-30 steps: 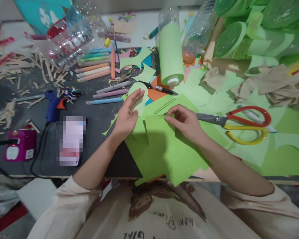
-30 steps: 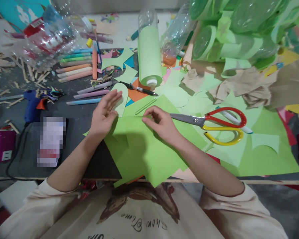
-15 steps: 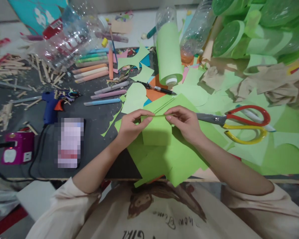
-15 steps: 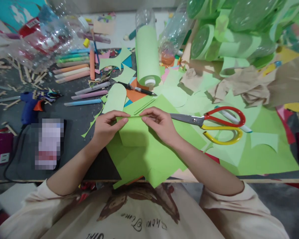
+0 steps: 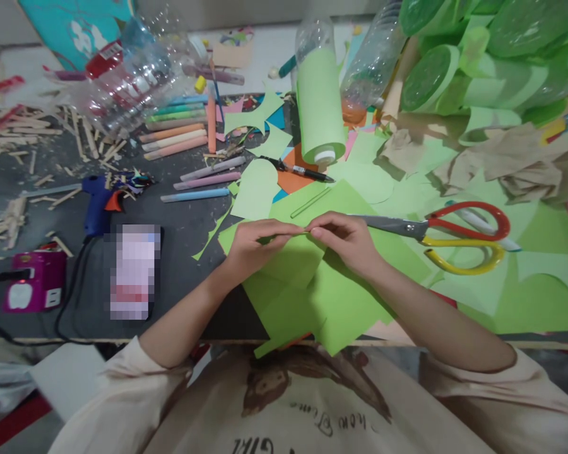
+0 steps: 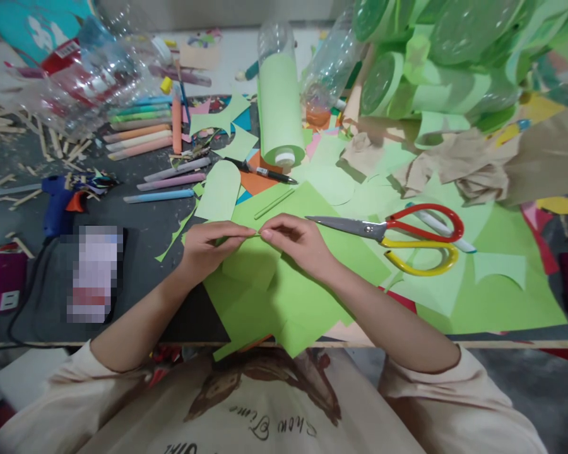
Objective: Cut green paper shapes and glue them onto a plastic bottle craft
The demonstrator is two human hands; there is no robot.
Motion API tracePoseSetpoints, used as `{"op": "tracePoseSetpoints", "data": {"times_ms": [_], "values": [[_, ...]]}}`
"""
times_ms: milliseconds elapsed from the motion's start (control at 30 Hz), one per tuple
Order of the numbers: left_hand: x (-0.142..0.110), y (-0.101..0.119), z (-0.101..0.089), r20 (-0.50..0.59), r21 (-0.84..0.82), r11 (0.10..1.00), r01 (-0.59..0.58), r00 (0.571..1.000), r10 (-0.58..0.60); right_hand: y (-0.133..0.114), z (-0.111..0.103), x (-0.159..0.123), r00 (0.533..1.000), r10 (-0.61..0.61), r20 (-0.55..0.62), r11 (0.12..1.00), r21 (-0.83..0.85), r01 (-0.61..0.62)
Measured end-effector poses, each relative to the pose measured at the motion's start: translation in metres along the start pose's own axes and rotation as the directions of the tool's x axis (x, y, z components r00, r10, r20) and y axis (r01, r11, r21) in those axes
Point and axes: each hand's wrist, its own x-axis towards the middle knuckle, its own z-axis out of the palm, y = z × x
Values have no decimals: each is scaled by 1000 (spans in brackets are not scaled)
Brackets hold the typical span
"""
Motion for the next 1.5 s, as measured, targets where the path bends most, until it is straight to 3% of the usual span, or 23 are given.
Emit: {"op": "tracePoseSetpoints", "data": {"times_ms": [300,633,1100,1500], "values": [[-3,-1,3,-65,51,995,83,995,-80,3,-2,1,993,109,49,994,5,-110],[2,4,0,33,53,962,269,962,-270,5,-3,0,999,-45,-25,979,-198,39],[4,1,-2,23,59,957,283,958,-285,2,-5,0,992,-81,-94,974,-217,59],[5,3,-11,87,87,950,301,947,-308,-1,-8,0,1000,3,-12,987,-162,-5]]}}
